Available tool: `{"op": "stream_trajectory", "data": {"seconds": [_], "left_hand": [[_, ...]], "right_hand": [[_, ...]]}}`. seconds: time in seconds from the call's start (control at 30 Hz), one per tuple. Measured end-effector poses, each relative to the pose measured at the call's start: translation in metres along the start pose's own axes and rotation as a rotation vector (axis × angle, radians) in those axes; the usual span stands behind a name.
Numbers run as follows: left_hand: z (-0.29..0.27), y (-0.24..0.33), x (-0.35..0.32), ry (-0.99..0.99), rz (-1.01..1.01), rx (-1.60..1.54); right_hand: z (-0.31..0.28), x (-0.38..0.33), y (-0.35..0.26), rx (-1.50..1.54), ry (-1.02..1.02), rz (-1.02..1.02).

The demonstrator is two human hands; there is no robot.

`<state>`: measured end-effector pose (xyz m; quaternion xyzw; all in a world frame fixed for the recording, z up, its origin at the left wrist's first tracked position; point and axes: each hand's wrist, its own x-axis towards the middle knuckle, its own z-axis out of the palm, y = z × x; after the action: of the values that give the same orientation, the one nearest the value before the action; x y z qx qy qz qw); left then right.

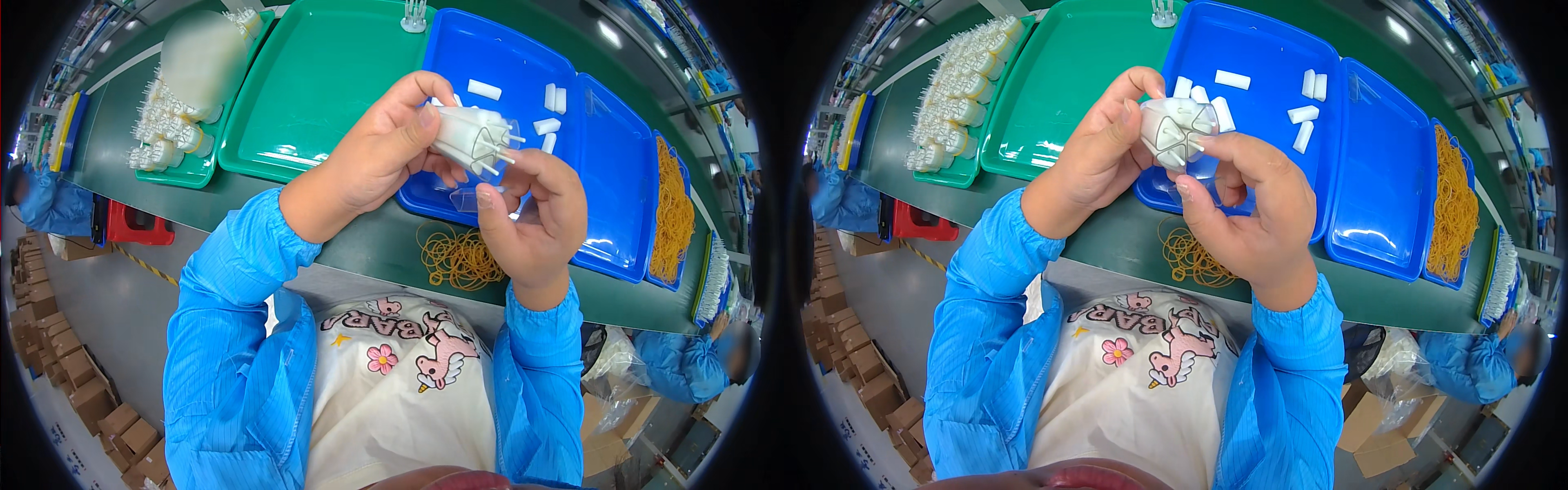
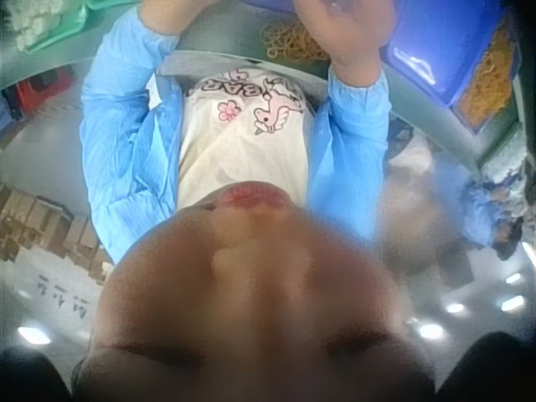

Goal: The person sorts plastic pins by hand, placing them into a plastic bag on an assembly line.

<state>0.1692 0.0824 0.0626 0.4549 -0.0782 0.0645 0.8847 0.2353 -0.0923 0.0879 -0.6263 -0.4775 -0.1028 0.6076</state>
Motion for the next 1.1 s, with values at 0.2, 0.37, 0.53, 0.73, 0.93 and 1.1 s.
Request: {"op": "stream_trajectory", "data": {"seconds": [0.2, 0.37, 0.53, 0.73, 0.93, 1.1], "left_hand": [[-0.0044, 0.0001, -0.0004, 0.033, 0.007, 0.020], [-0.0040, 0.0009, 0.0005, 0.032, 0.058, 0.105], [-0.0022, -0.0006, -0.0012, 0.031, 0.033, 0.063], [-0.0034, -0.0039, -0.0007, -0.027, 0.016, 0.018], [-0.0027, 0.0000, 0.0007, -0.043, -0.024, 0.100], [-0.0044, -0.0025, 0.0000, -0.029, -0.035, 0.078]], "right_hand": [[-0.0038, 0.0051, -0.0015, -0.172, -0.009, -0.014], [-0.0072, 0.0073, 0.0006, -0.335, -0.023, -0.104], [-0.0055, 0.0076, -0.0010, -0.355, -0.039, -0.164], [-0.0062, 0.0077, 0.0007, -0.362, -0.034, -0.301], [-0.0074, 0.0081, 0.0022, -0.388, -0.045, -0.293], [-0.0060, 0.0082, 0.0049, -0.364, -0.040, -0.320]]}}
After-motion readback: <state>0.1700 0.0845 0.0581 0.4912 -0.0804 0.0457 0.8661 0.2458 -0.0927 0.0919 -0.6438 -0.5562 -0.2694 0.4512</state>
